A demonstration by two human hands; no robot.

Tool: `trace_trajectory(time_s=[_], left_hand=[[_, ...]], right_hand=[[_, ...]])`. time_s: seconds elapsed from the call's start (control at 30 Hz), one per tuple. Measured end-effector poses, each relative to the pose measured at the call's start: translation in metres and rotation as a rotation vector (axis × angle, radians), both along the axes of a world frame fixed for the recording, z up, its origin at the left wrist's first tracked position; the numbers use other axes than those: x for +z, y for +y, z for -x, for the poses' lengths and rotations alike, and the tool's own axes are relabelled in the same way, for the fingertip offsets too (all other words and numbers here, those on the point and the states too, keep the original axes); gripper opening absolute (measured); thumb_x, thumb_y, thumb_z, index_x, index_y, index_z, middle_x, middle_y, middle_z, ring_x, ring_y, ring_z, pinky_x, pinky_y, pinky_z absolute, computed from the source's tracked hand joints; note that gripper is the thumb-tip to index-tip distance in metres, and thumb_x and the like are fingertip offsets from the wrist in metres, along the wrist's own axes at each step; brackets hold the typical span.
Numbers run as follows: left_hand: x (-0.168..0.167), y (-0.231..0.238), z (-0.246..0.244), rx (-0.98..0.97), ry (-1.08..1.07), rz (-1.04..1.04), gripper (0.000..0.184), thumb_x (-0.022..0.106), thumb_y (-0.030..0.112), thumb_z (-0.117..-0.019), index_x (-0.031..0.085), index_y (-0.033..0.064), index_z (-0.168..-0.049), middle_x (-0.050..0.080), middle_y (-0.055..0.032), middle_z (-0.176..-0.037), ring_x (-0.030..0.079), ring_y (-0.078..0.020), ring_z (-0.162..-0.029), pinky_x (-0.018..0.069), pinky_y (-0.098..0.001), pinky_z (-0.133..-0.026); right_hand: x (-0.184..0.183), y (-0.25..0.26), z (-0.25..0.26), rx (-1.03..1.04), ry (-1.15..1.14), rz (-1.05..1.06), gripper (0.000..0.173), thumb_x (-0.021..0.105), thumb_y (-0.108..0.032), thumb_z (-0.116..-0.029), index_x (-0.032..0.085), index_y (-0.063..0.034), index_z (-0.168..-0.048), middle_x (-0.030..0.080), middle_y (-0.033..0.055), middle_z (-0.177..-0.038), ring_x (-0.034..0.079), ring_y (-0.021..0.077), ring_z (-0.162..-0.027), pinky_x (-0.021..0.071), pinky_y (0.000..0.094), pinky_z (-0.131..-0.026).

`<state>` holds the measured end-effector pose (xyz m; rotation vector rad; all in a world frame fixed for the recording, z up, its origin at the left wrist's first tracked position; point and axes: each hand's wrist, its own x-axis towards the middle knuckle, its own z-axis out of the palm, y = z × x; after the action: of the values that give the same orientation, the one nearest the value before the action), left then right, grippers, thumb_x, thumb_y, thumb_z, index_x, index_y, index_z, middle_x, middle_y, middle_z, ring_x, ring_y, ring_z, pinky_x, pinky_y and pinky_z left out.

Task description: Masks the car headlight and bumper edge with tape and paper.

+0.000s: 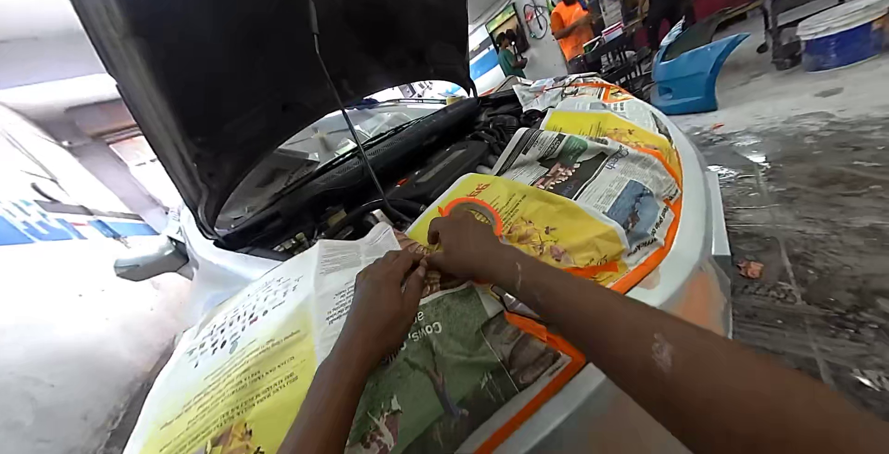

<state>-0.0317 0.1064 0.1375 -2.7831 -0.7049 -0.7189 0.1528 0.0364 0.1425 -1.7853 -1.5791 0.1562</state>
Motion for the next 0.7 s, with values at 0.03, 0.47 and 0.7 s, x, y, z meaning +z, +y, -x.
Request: trace_trajectory(time_s=[0.03,0.47,0.7], left_hand=[[-0.002,0.004,0.002,-0.014,0.003,-0.010,0.040,0.041,0.040,-0.1045,0.071,0.0195,-0.123,0.068,-0.0004,-0.121,0.062,-0.0205,-0.117,0.0465,-0.0576,-0.099],[0.000,0.010,-0.002,0.017,-0.032,0.027,0.040,0.043,0.048,-0.1041,0.073,0.0266,-0.118,0.068,0.0047,-0.121,0.061,-0.0171,-0.118,0.0450,-0.0559,-0.100],[-0.005,0.009,-0.006,0.026,-0.070,-0.051,0.042,0.040,0.050,-0.1046,0.073,0.0261,-0.115,0.068,0.0042,-0.117,0.062,-0.0180,-0.114,0.0449,-0.0556,-0.098]], right_hand=[[0.004,-0.004,-0.010,0.055,0.041,-0.044,0.044,0.072,-0.044,-0.0945,0.070,-0.0113,-0.124,0.062,0.0208,-0.124,0.060,0.0396,-0.117,0.0537,0.0601,-0.089],[-0.056,-0.100,-0.056,0.082,0.086,-0.466,0.040,0.040,-0.021,-0.1083,0.058,-0.0165,-0.144,0.064,0.0067,-0.110,0.063,0.0187,-0.091,0.0565,0.0419,-0.077],[-0.076,-0.137,-0.048,0.058,0.201,-0.446,0.056,0.046,-0.017,-0.1044,0.034,-0.0269,-0.158,0.069,-0.0052,-0.120,0.067,0.0105,-0.076,0.0576,0.0297,-0.062]])
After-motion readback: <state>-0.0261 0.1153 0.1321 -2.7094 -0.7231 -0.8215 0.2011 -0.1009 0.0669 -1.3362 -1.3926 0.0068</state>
